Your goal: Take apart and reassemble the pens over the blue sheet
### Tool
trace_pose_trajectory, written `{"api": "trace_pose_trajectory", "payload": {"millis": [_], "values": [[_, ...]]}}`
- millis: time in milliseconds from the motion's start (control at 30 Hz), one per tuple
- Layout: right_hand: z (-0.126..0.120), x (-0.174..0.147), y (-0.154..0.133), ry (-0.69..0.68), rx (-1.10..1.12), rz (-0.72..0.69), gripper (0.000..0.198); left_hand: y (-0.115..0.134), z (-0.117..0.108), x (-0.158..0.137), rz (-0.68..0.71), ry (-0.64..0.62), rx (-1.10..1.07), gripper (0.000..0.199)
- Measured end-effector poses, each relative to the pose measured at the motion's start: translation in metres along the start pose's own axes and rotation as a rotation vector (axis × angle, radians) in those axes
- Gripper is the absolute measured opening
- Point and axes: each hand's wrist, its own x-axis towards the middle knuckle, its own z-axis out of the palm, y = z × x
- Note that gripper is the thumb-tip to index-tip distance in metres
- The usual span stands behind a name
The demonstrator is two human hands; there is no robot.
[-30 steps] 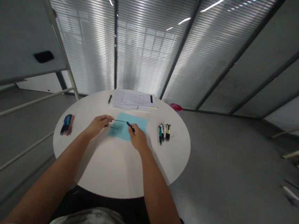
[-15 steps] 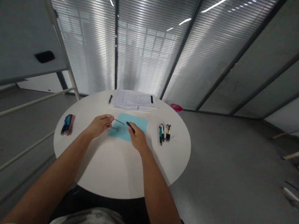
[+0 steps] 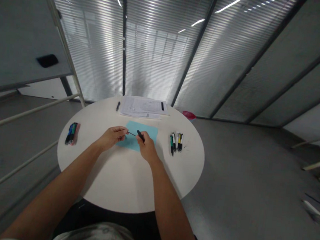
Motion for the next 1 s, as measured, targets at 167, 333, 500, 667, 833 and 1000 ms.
{"api": "trace_pose_trajectory", "payload": {"millis": [167, 333, 500, 667, 833, 1000], "values": [[0.003, -0.002, -0.009, -0.052, 0.026, -0.056, 0.025, -0.007, 0.008, -0.002, -0.051, -0.090, 0.033, 0.031], [0.002, -0.003, -0.014, -0.043, 0.016, -0.083, 0.028, -0.009, 0.016, -0.003, -0.006, -0.066, 0.078, 0.029], [0.000, -0.004, -0.014, -0.053, -0.044, -0.053, 0.033, -0.005, 0.014, -0.001, 0.013, 0.013, -0.035, 0.039], [-0.001, -0.005, -0.014, -0.074, -0.075, -0.051, 0.038, -0.001, 0.014, -0.001, -0.016, 0.034, -0.153, 0.041], [-0.002, -0.005, -0.014, -0.090, -0.057, -0.069, 0.044, 0.001, 0.017, -0.002, -0.025, 0.043, -0.178, 0.039], [-0.001, -0.005, -0.011, -0.118, -0.072, -0.069, 0.045, 0.000, 0.016, -0.001, -0.004, 0.097, -0.116, 0.039]]}}
